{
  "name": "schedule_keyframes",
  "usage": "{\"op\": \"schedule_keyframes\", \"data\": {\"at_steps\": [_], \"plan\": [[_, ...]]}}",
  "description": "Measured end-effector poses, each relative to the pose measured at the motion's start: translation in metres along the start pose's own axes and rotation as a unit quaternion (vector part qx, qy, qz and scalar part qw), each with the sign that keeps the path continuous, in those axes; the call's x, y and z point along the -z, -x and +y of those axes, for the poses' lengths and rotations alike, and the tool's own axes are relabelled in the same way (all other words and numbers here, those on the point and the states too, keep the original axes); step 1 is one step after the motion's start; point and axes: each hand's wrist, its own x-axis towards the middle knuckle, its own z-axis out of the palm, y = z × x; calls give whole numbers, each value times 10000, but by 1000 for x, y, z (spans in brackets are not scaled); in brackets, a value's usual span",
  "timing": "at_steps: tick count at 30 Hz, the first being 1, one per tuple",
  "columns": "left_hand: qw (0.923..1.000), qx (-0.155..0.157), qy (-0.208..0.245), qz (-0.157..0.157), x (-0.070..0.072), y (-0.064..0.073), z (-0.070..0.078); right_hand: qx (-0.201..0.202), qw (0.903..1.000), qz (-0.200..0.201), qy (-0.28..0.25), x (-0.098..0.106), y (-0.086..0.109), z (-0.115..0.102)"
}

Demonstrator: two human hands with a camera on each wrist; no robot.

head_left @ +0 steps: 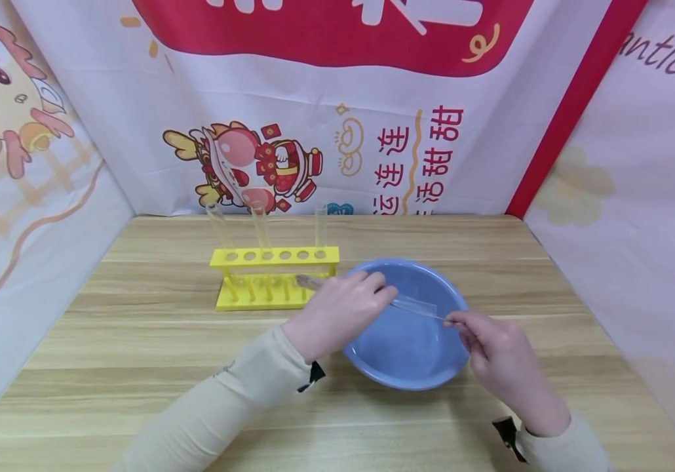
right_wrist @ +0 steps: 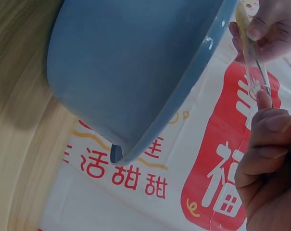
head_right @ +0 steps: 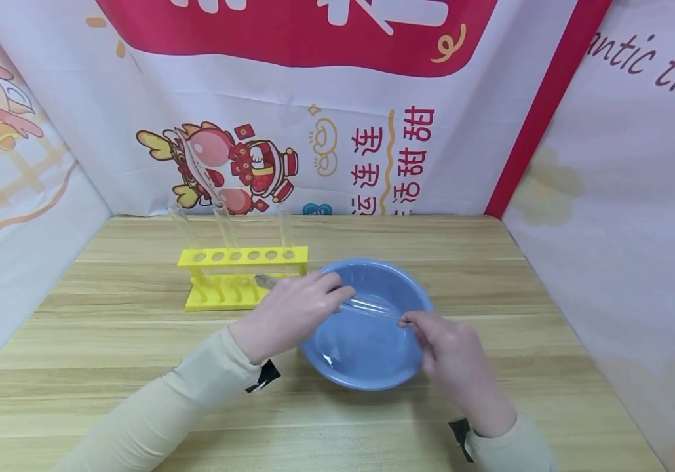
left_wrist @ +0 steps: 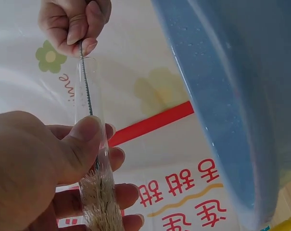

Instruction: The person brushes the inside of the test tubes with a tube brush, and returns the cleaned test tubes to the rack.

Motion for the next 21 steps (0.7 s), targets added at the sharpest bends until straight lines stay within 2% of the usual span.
{"op": "schedule_keyframes", "data": {"at_steps": [2, 5, 8, 10, 14, 18, 21], "plan": [[10000, 19, 43, 22, 1, 0, -1, 148, 9997, 37, 206, -1, 0, 0], [9999, 51, 151, 6, 3, -1, -2, 525, 9938, 157, 965, -1, 0, -2], [9994, 114, 304, -74, 5, -1, -3, 1102, 9750, 509, 1864, 1, -3, -3], [9988, 158, 444, -146, 6, 0, -5, 1521, 9600, 835, 2198, 4, -6, -4], [9953, 308, 813, -421, 8, 1, -7, 2171, 9366, 1275, 2437, 8, -10, -4], [9875, 492, 1223, -861, 10, 3, -10, 2437, 9252, 1383, 2561, 10, -11, -2], [9834, 539, 1367, -1061, 11, 6, -12, 2535, 9212, 1386, 2605, 9, -11, 2]]}}
